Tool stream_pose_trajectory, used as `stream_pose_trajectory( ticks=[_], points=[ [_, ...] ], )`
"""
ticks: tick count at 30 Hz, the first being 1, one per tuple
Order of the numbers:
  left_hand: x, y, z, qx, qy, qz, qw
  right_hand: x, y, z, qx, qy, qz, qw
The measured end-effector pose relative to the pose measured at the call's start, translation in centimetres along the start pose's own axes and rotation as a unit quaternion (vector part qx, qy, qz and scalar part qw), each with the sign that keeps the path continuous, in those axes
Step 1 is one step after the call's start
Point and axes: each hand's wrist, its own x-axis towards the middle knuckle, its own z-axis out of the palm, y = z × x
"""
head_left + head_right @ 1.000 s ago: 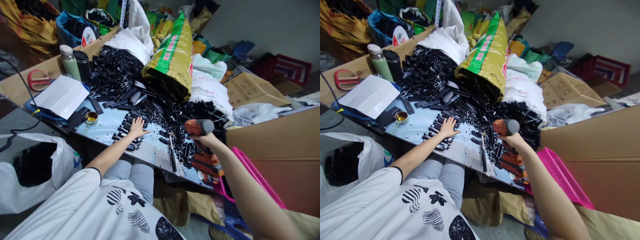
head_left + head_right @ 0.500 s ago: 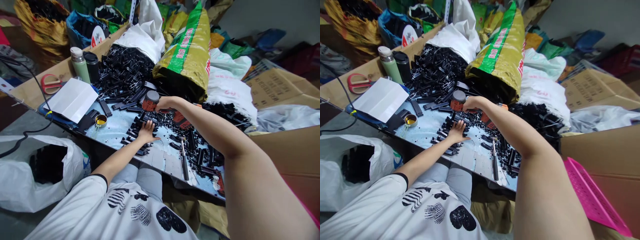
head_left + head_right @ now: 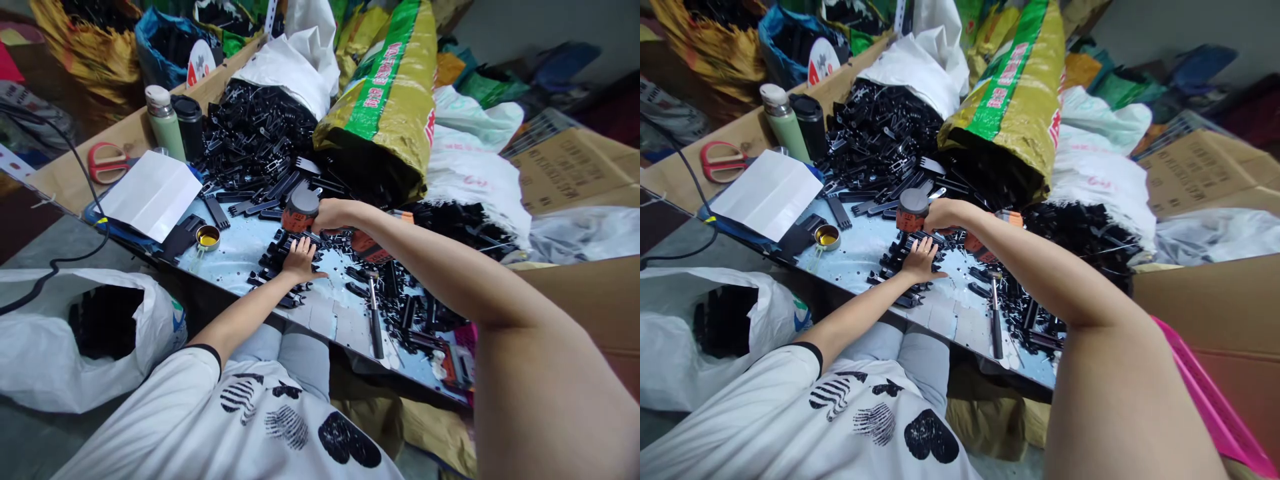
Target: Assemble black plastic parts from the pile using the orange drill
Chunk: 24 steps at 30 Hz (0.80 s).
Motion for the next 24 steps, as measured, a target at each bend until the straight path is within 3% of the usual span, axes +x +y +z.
stream_pose_trajectory(
  ticks=[5, 9, 13, 17, 24],
  points=[
    [-0.9, 0.6, -0.6, 0.002, -0.028, -0.02, 0.999, -0.8, -0.8, 0.8, -0.014, -0.006, 0.011, 1.0],
    [-4.7, 1.5, -0.9, -0.012, -0.035, -0.04, 0.999, -2.1, -0.9, 1.4, -0.025, 0.009, -0.004, 1.0],
    [-7.8, 1.6, -0.9, -0.015, -0.021, -0.024, 0.999, -2.5, -1.9, 2.1, -0.013, -0.024, -0.018, 0.999],
    [-8.0, 1.3, -0.8, -0.017, -0.025, -0.006, 1.0, -2.5, -2.9, 2.7, -0.016, -0.051, -0.018, 0.998],
    [-8.1, 1.3, -1.0, -0.004, 0.012, 0.002, 1.0, -6.0, -4.7, 2.8, -0.058, 0.01, -0.021, 0.998]
  ],
)
